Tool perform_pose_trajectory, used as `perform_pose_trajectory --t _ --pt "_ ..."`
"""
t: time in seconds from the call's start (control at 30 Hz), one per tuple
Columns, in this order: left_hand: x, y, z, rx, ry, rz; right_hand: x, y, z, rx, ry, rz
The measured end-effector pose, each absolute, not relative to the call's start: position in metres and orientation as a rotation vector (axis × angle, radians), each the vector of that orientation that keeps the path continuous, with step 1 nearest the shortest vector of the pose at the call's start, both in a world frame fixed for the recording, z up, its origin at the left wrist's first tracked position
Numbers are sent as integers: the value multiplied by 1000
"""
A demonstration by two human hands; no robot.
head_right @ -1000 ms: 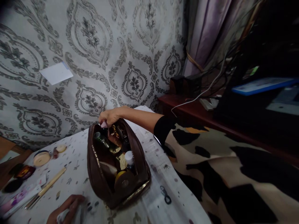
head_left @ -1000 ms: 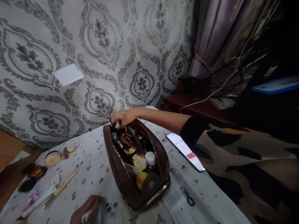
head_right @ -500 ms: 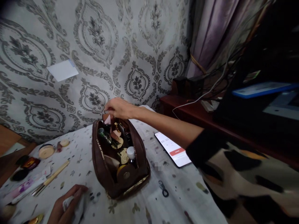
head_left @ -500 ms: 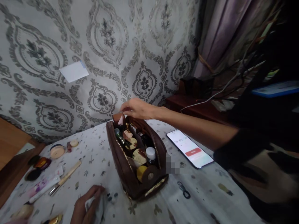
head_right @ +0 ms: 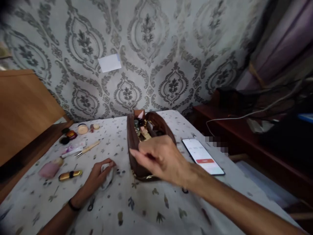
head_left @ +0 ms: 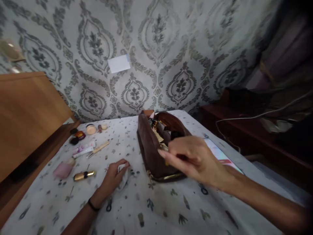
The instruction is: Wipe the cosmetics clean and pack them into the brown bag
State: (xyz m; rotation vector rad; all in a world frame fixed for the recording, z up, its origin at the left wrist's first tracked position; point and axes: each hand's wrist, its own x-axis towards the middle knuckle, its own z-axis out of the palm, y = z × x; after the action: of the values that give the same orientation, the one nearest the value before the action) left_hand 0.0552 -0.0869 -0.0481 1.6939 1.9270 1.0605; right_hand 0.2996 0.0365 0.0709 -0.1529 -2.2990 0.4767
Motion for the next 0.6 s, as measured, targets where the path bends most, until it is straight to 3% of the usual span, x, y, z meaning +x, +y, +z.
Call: perform_pose_trajectory --t 0.2,0.43,0.6 --pt "55 -93 -39 1766 1936 1010 276 -24 26 -54 -2351 717" --pt "47 -114 -28 1895 1984 895 226 -46 -15 -388 -2326 1371" --pt "28 -135 -30 1896 2143 797 189 -60 -39 -604 -1833 2060"
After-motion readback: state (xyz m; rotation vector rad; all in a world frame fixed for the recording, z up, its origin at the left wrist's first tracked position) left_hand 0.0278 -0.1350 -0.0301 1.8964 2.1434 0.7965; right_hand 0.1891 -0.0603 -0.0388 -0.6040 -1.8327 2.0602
